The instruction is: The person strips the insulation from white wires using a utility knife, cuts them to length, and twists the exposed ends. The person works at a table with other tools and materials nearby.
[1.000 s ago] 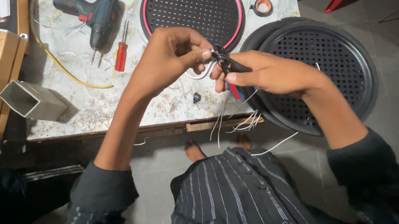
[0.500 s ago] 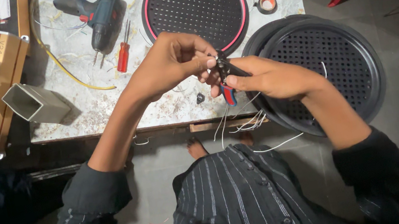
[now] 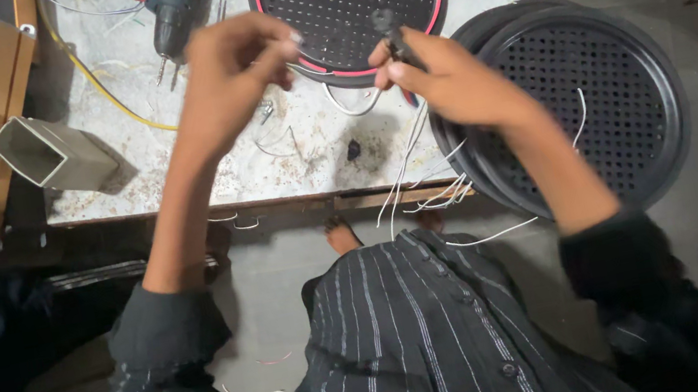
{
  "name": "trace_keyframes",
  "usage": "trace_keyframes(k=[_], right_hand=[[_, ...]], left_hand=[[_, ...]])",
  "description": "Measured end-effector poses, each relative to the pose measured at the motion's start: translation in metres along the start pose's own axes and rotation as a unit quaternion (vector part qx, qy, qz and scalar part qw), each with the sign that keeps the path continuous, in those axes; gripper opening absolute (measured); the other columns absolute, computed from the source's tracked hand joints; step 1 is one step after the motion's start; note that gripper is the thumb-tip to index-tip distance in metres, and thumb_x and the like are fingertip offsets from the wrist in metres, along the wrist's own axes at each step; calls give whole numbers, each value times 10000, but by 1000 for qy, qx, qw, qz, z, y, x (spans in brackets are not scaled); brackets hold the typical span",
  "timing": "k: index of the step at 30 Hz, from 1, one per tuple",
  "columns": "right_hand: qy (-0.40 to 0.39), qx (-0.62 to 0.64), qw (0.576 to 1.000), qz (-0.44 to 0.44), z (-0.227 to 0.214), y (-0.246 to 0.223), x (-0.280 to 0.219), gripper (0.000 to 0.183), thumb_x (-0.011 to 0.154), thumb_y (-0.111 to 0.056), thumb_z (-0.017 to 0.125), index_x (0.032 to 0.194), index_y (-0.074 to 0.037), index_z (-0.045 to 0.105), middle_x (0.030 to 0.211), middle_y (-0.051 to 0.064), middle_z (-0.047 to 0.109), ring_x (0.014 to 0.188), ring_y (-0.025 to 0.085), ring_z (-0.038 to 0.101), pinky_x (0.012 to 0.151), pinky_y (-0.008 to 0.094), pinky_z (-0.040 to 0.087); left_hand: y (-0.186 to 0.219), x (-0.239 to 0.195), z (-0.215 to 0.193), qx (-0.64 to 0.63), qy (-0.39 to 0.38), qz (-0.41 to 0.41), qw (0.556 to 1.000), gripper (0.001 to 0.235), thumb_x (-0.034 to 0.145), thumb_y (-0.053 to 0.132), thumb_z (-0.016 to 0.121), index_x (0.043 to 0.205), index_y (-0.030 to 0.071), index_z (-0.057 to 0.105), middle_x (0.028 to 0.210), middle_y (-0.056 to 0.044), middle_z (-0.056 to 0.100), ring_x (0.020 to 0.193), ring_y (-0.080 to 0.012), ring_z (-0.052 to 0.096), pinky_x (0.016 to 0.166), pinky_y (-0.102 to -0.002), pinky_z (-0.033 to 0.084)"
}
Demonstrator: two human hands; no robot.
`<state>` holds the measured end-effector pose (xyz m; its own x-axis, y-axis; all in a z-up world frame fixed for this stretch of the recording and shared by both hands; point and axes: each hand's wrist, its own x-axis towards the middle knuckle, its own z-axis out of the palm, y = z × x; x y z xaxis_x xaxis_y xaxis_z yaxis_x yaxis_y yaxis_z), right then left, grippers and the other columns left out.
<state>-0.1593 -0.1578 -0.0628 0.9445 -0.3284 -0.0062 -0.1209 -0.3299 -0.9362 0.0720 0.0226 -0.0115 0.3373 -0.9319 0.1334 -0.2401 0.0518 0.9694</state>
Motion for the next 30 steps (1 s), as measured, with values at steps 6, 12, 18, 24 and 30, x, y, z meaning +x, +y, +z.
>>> trace_keyframes(k=[6, 12, 18, 24, 30], right_hand=[[128, -366, 920, 50, 134, 87, 38, 280, 980, -163, 601, 1154, 56, 590, 1155, 252, 591, 1082, 428, 565, 932, 523, 452], [186, -460, 862, -106, 209, 102, 61, 515, 894, -283, 710, 1270, 46, 586, 1190, 216, 542, 1111, 381, 479, 1082, 578, 317], [226, -263, 930, -125, 209, 49, 64, 445, 955, -286, 641, 1277, 10, 558, 1303, 216, 519, 1225, 389, 512, 1049, 505, 406], [-110, 319, 941, 0, 203, -33, 23, 322, 1151, -271, 431, 1185, 0, 603, 950, 34, 616, 899, 115, 547, 803, 305, 483], [-49, 326, 929, 169, 154, -24, -52, 302, 1132, -203, 481, 1112, 42, 656, 689, 15, 393, 566, 164, 352, 536, 350, 303]], left_hand=[[-9, -23, -20, -26, 180, 57, 982, 120, 1068, 106, 675, 1097, -8, 651, 922, -16, 675, 772, -63, 592, 675, -234, 477], [0, -49, -18, 41, 323, 86, 942, 93, 1110, 118, 647, 1105, 25, 651, 929, 4, 635, 844, -51, 566, 756, -211, 440], [25, -76, -19, -96, 345, 63, 932, 64, 1131, 133, 629, 1114, 75, 607, 976, 9, 589, 760, -23, 500, 594, -185, 341], [-1, -78, -12, -202, 356, 40, 911, 70, 1114, 107, 658, 1079, 100, 598, 853, 16, 545, 650, -24, 443, 551, -198, 321], [-63, -67, -105, -219, 432, 90, 870, 86, 1132, 89, 633, 1048, 82, 614, 821, -48, 614, 642, -99, 541, 495, -243, 407]])
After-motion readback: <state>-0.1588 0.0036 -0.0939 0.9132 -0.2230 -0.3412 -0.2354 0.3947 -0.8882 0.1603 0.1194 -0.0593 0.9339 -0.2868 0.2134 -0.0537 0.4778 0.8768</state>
